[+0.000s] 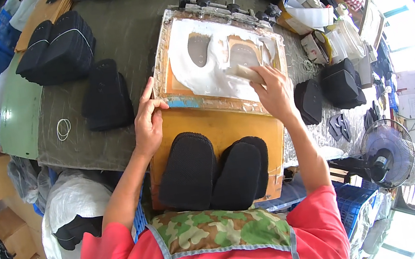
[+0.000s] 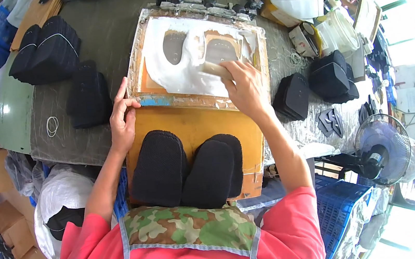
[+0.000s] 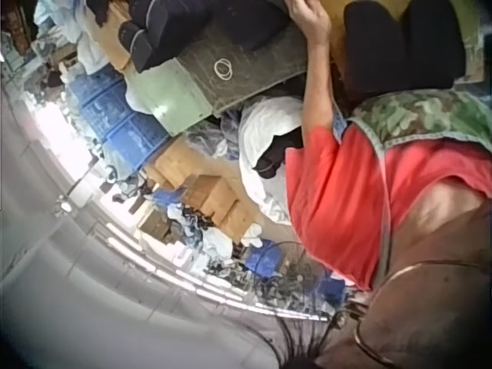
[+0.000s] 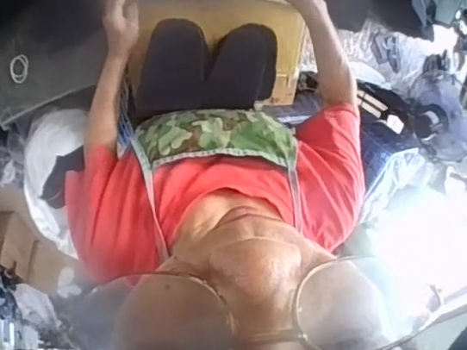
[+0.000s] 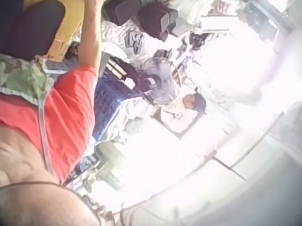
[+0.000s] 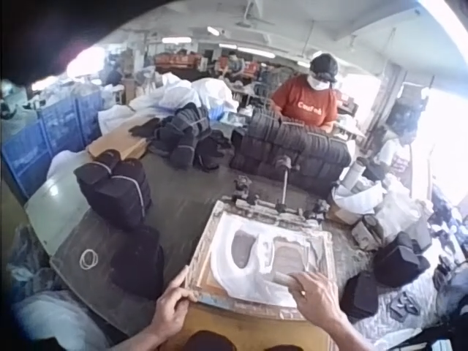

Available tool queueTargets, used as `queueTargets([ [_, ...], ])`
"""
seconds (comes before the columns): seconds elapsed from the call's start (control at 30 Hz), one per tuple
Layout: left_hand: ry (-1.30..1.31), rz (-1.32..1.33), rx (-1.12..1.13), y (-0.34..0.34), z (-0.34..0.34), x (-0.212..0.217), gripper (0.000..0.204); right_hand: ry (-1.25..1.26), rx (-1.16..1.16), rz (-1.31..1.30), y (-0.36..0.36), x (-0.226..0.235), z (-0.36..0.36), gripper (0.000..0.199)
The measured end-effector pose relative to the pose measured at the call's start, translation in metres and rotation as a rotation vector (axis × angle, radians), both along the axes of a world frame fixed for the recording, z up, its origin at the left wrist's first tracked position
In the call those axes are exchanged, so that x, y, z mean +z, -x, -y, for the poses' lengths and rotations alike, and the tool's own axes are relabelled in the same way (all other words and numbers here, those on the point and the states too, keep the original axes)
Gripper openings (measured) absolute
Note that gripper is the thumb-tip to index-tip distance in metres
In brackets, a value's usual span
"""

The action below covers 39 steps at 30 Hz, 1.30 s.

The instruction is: Applying designs or adhesive to shoe components using a manual screen printing press.

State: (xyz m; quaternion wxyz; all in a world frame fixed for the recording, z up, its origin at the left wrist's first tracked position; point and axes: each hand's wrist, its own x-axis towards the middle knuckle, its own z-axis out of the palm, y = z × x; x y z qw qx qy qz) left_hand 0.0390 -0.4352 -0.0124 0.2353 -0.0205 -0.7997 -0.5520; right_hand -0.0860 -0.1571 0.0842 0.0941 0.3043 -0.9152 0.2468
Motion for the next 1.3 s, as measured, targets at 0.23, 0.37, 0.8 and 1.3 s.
queueTargets([
  [0.23, -0.043, -0.028, -0.082, 0.012, -0.008, 0.009, 0.019, 0.134, -0.048, -0.140, 0.098, -0.007, 0.079, 0.022],
  [0.37, -0.062, 0.025, -0.060, 0.004, -0.003, 0.008, 0.019, 0.011, 0.082, -0.214, 0.070, -0.024, 0.087, 0.023],
  [0.8, -0.134, 0.102, -0.120, 0.003, -0.007, 0.022, 0.018, -0.140, -0.084, -0.242, 0.152, 0.005, 0.052, 0.027],
  [1.3, 0.234, -0.281, -0.110, 0.066, 0.006, 0.149, 0.051, 0.204, -0.619, -0.028, -0.012, 0.015, -0.253, 0.015],
])
